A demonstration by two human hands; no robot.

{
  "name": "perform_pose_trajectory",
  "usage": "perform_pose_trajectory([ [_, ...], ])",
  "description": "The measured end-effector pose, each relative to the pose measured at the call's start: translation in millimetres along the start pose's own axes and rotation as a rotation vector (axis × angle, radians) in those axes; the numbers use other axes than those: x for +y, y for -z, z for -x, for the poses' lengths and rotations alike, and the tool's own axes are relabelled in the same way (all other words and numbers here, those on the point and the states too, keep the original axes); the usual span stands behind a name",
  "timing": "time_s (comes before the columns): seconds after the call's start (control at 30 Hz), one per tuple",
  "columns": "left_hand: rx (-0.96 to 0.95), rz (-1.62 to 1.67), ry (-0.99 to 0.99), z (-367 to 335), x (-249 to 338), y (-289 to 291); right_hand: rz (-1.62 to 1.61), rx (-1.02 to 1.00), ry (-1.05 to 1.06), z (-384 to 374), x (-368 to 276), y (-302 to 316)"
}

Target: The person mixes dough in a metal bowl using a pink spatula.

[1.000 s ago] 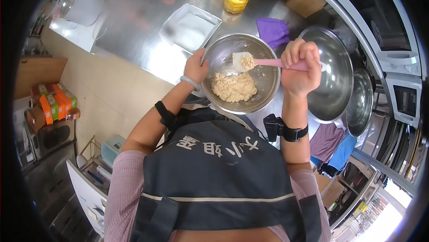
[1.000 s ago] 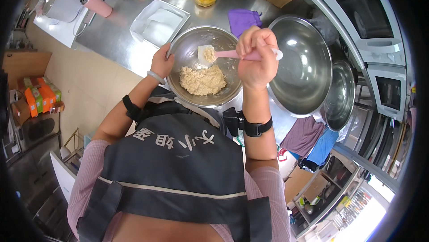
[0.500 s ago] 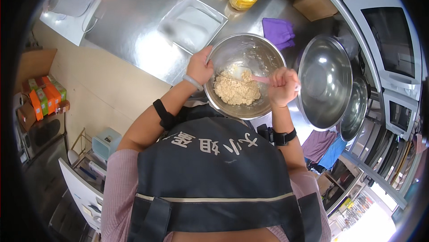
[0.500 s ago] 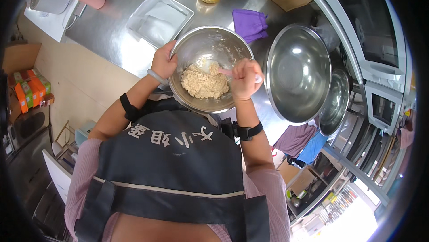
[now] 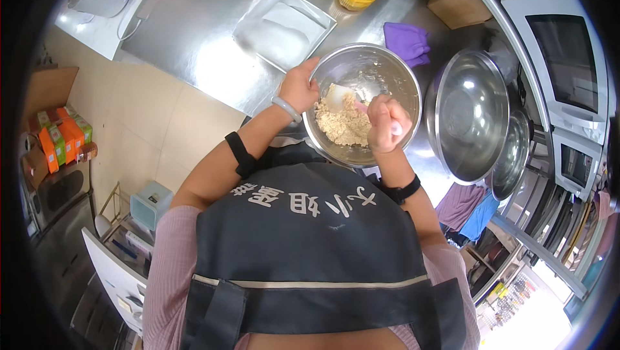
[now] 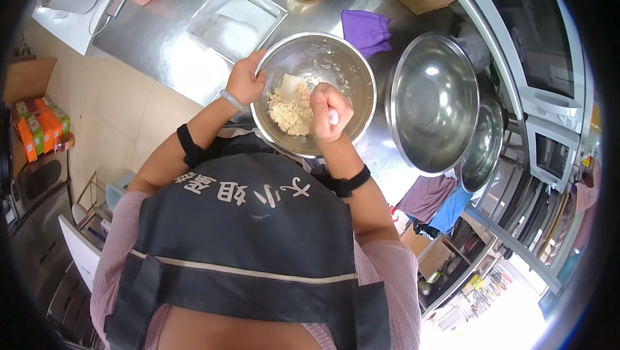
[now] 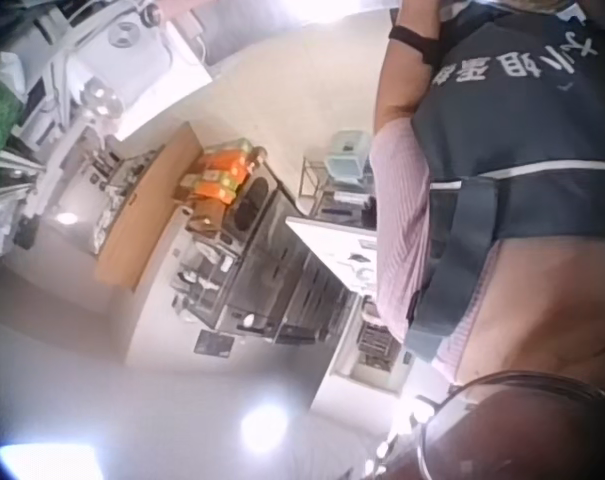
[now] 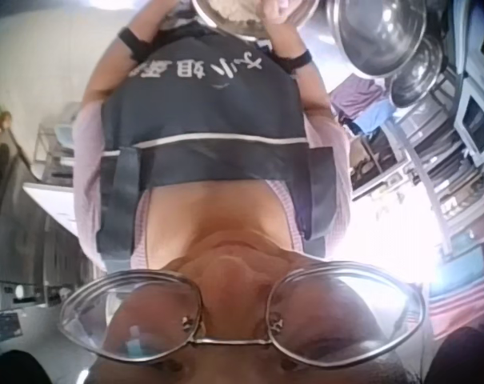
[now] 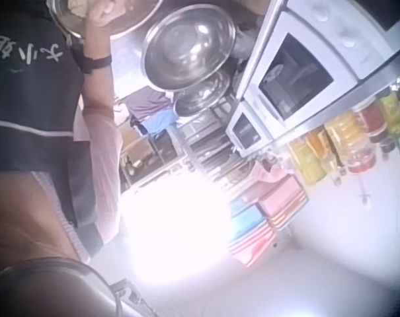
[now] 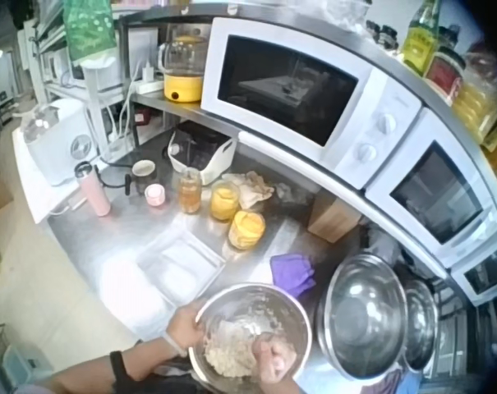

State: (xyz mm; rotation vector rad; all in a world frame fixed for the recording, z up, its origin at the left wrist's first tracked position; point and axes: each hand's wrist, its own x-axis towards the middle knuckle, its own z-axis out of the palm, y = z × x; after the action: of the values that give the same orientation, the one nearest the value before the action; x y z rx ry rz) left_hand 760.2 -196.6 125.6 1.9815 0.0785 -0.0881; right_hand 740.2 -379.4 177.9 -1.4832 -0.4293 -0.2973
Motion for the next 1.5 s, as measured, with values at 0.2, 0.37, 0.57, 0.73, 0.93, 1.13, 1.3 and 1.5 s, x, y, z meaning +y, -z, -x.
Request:
perform_pose_trajectory([
  [0.2,0.095,-0.09,-0.191,0.1,-12.7,-5.1,-0.025,0.079,-0.1,-15.5,5.6,11.4],
  [0.37,0.013,-0.104,-0.061,3.8,5.3,3.7,-0.532,0.517,-0.377,-64.6,-36.1,46.0],
  [0.57,0.11,-0.124,-0.115,2.3,-14.1,-6.3,-0.504,0.391,-0.166,-70.8,-47.8,37.9],
  [0.73,0.063,-0.104,-0.033,6.8,-4.9,-2.0,-0.301,0.51,-0.216,-72.7,-32.4,19.9],
  [0.93,0.138,-0.166,-0.209,3.2,-10.7,-4.7,0.088,0.592,-0.198,-79.2,30.5,3.5],
  [1.13,0.096,-0.174,-0.182,1.8,-4.7,-5.1,0.452,0.681,-0.009,-96.5,81.4,14.3],
  [1.3,0.024,-0.203,-0.073,3.0,-2.6,-5.6,0.304,0.641,-0.074,-93.2,57.7,12.8],
  [1.5,0.058,-0.209,-0.097,2.4,2.0,-1.5,-0.124,0.751,-0.13,-98.5,-17.0,32.1],
])
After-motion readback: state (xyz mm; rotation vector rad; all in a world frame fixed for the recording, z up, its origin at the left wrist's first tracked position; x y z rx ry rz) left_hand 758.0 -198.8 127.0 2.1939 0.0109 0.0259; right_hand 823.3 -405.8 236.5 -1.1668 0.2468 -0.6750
